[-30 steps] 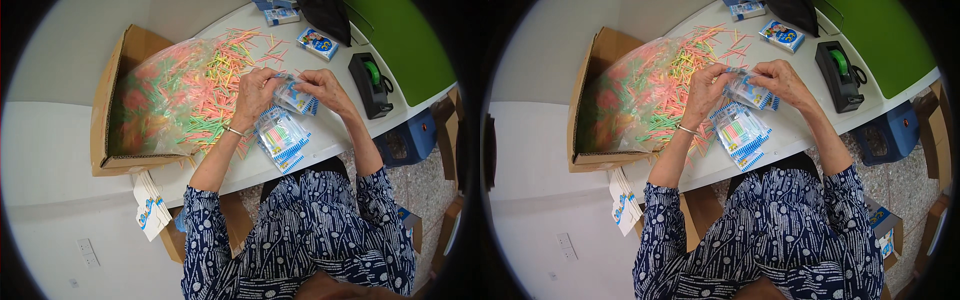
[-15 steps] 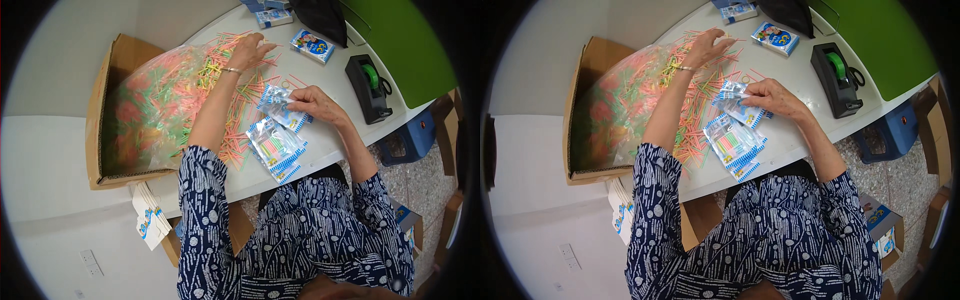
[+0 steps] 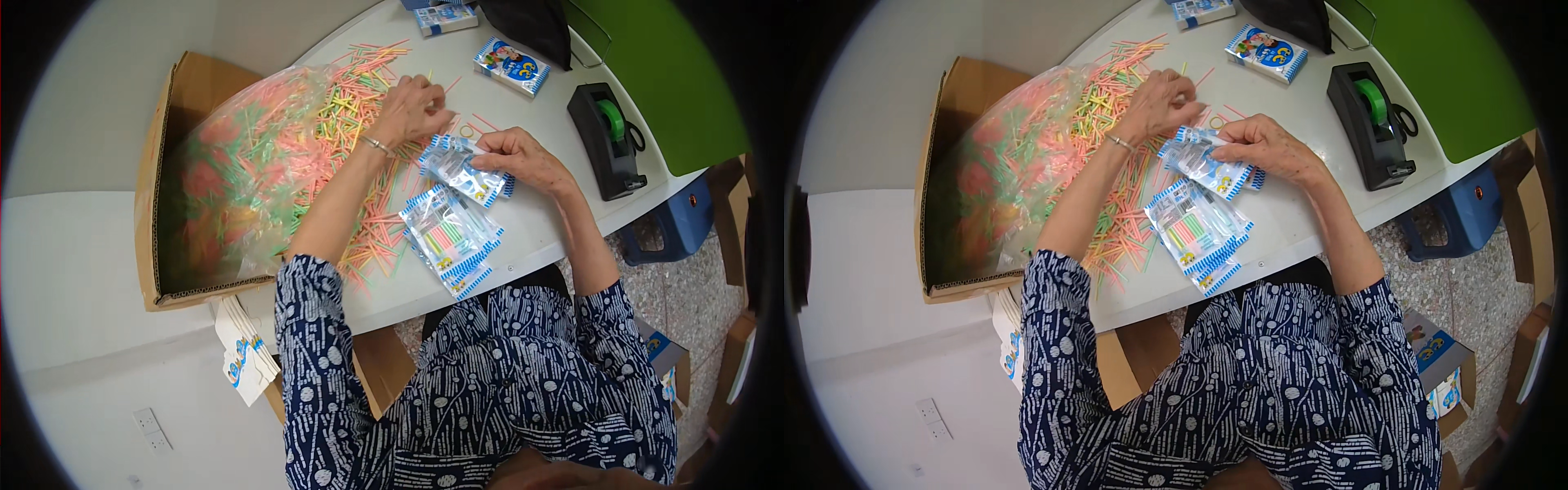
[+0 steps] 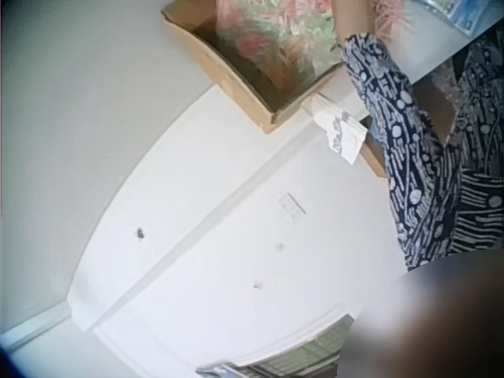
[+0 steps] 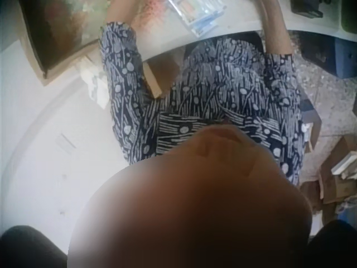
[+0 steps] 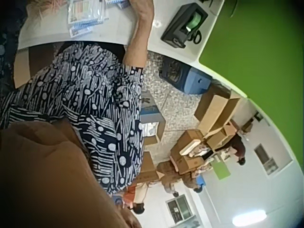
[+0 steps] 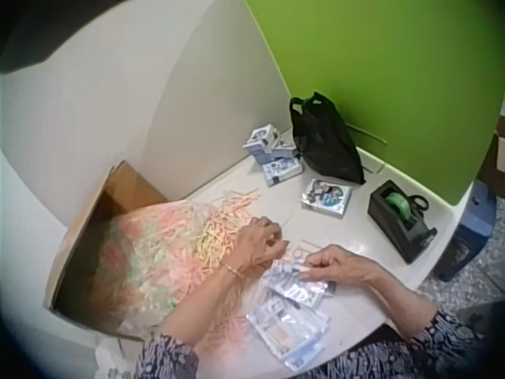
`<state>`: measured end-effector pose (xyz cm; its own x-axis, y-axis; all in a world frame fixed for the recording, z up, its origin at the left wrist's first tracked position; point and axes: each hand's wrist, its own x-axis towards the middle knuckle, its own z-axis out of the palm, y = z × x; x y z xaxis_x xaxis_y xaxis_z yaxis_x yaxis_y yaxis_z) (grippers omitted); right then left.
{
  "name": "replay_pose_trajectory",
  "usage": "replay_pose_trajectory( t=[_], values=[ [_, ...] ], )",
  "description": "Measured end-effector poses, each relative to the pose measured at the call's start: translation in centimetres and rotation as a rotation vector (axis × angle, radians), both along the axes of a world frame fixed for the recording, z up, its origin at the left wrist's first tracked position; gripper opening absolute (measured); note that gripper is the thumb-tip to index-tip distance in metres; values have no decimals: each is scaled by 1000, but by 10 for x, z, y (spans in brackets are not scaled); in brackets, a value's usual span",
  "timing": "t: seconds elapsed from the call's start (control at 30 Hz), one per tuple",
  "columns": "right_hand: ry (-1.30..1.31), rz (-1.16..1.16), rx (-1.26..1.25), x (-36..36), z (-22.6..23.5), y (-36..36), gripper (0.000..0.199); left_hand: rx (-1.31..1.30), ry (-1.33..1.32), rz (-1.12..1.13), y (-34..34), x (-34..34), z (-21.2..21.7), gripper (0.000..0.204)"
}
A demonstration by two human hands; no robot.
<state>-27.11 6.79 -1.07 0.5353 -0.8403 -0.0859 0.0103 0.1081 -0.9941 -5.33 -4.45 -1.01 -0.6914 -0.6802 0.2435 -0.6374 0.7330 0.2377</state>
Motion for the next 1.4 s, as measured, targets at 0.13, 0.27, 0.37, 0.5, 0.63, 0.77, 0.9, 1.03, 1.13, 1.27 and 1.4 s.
replay_pose_trajectory(
  t=[0.13, 0.27, 0.37, 0.5, 0.63, 0.77, 0.9, 1.03, 1.13, 1.27, 1.4],
  values=[
    [-37, -62, 52, 2, 8, 4, 20, 43, -114, -39, 27, 40, 15, 21],
    [-33, -62, 24, -3, -3, -3, 18, 109, -171, -68, 47, 67, 28, 26],
    [-96, -81, 65, -6, -3, -3, 16, 28, -223, -160, 64, 70, 41, 36],
    [-124, -97, 96, -4, 4, 1, 18, -139, -359, -195, 80, 64, 48, 47],
    [-137, -107, 120, -4, 3, 2, 17, -172, -463, -204, 76, 51, 42, 43],
    [-161, -108, 120, -5, -2, -1, 17, -273, -559, -181, 72, 45, 30, 23],
    [-149, -102, 104, -7, -7, -3, 16, -351, -625, -144, 74, 39, 22, 19],
    [-151, -112, 115, -7, -2, -1, 16, -359, -501, -116, 71, 46, 18, 16],
    [-181, -120, 96, -3, -3, -2, 17, -270, -354, -36, 62, 57, 8, 15],
    [-158, -90, 94, -3, 0, -2, 16, -219, 168, 78, 63, 62, 3, 17],
    [-194, -233, 131, 8, 5, 2, 16, 274, 510, 385, 68, 58, 35, 22]
  ],
)
